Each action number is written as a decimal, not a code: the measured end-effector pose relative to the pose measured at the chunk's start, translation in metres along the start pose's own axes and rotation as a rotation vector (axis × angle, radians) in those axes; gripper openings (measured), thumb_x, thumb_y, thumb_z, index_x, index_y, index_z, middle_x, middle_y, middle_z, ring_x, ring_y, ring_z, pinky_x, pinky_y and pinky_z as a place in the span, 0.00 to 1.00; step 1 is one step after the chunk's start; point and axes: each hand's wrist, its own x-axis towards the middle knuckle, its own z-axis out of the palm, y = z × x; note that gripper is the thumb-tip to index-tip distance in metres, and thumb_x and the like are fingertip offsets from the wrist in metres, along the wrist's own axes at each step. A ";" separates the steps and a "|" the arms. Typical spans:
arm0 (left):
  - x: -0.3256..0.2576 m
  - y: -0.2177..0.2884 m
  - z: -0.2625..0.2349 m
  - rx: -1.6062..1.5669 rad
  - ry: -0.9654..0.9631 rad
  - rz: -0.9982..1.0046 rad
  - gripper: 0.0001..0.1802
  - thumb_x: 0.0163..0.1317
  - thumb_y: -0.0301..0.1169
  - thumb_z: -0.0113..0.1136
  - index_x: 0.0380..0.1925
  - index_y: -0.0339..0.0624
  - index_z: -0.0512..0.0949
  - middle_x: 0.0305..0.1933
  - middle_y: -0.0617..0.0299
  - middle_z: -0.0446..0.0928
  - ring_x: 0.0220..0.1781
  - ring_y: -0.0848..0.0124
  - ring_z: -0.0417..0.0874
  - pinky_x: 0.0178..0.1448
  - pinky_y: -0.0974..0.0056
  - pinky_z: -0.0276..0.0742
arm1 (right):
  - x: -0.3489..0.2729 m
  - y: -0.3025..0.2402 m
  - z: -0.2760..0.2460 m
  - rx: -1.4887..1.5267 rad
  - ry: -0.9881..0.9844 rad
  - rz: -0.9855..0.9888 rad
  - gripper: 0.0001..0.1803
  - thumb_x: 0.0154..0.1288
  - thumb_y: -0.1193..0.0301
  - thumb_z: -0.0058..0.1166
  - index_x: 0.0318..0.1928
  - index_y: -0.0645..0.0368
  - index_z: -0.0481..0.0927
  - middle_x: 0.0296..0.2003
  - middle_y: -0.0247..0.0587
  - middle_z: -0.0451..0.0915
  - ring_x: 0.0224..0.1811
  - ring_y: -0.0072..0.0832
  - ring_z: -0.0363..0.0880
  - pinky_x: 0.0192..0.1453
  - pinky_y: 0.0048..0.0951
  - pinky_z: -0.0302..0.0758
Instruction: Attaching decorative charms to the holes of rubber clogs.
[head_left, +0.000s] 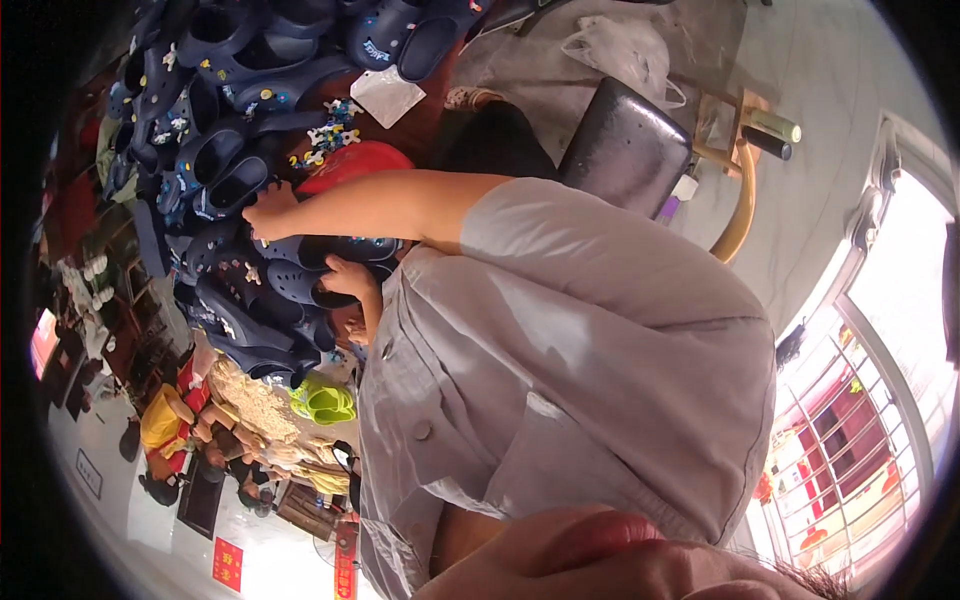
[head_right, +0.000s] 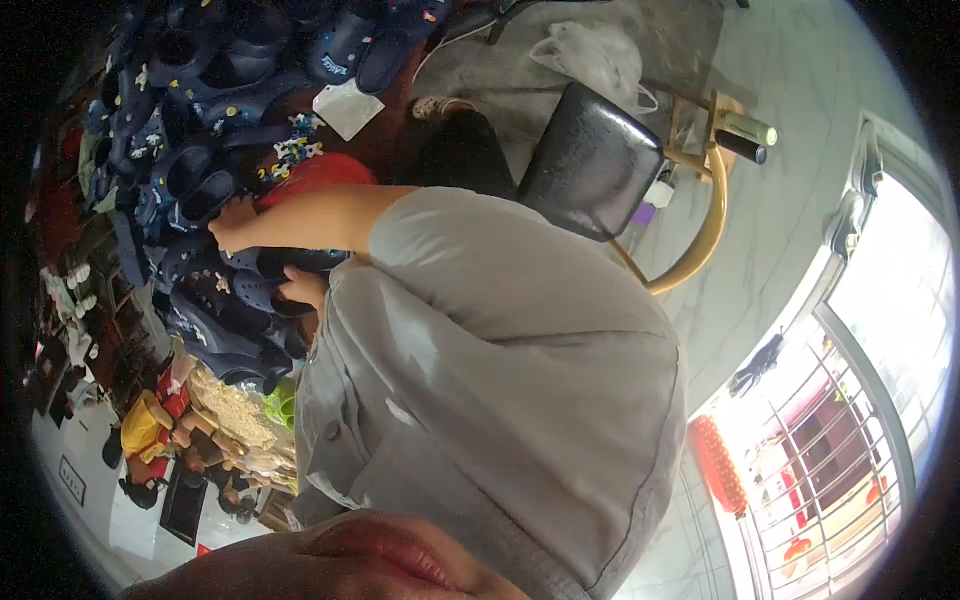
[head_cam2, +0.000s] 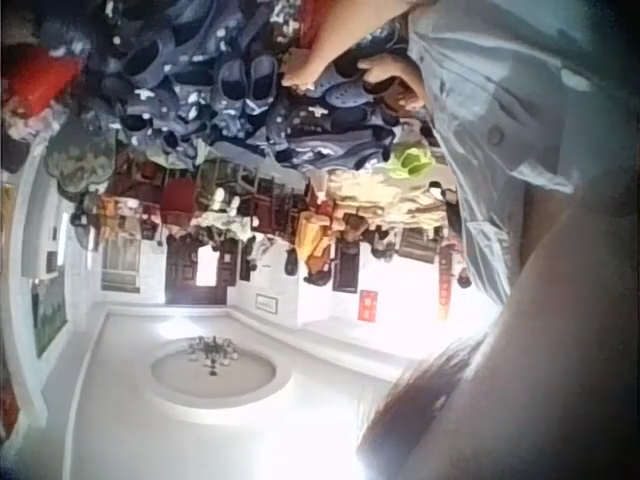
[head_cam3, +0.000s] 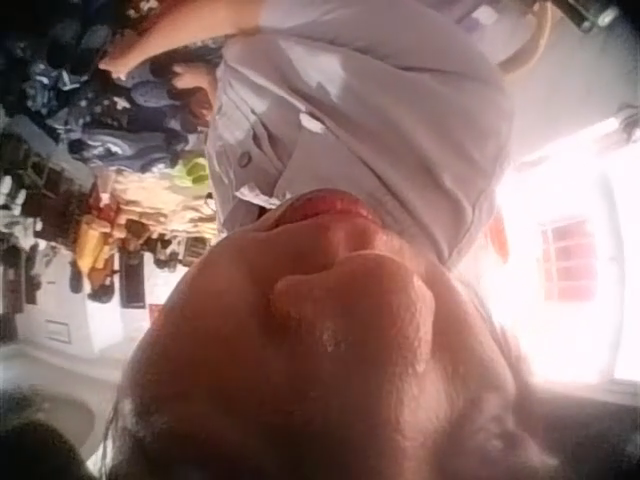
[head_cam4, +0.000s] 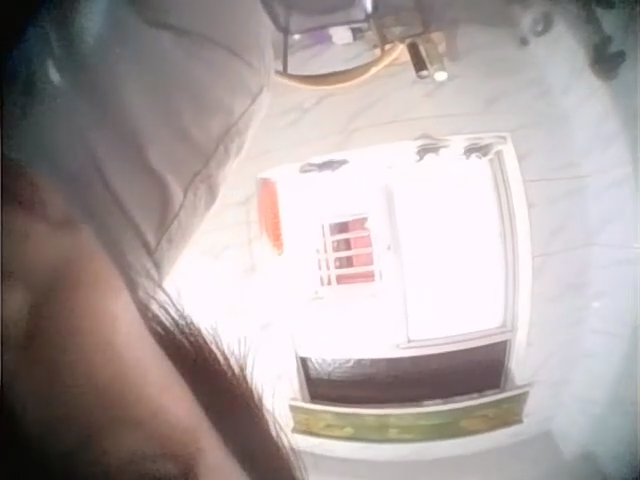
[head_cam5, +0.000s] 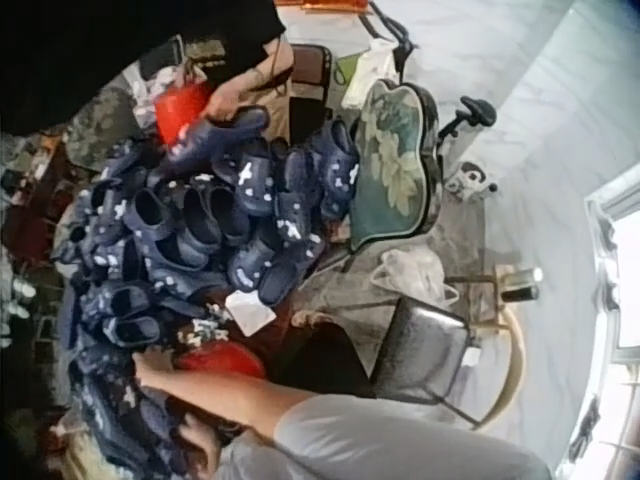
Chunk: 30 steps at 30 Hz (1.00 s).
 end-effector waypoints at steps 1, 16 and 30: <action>0.001 0.003 0.000 -0.003 0.007 -0.007 0.32 0.62 0.42 0.48 0.19 0.12 0.65 0.23 0.24 0.67 0.28 0.36 0.70 0.40 0.41 0.64 | 0.000 0.002 -0.003 0.019 -0.027 -0.002 0.21 0.51 0.53 0.61 0.44 0.46 0.80 0.50 0.52 0.75 0.57 0.50 0.68 0.57 0.55 0.60; -0.013 0.030 -0.002 -0.180 0.059 -0.260 0.25 0.56 0.39 0.52 0.17 0.20 0.71 0.23 0.30 0.72 0.29 0.36 0.73 0.39 0.43 0.67 | -0.001 0.013 -0.004 -0.107 -0.032 -0.109 0.20 0.53 0.52 0.60 0.45 0.45 0.79 0.41 0.46 0.82 0.47 0.43 0.79 0.49 0.43 0.74; -0.014 0.037 0.006 -0.228 0.047 -0.277 0.24 0.54 0.41 0.55 0.20 0.23 0.75 0.25 0.32 0.75 0.32 0.39 0.77 0.42 0.45 0.72 | 0.012 0.030 -0.003 -0.170 -0.102 -0.298 0.20 0.60 0.50 0.51 0.48 0.46 0.76 0.44 0.53 0.79 0.49 0.54 0.76 0.53 0.52 0.69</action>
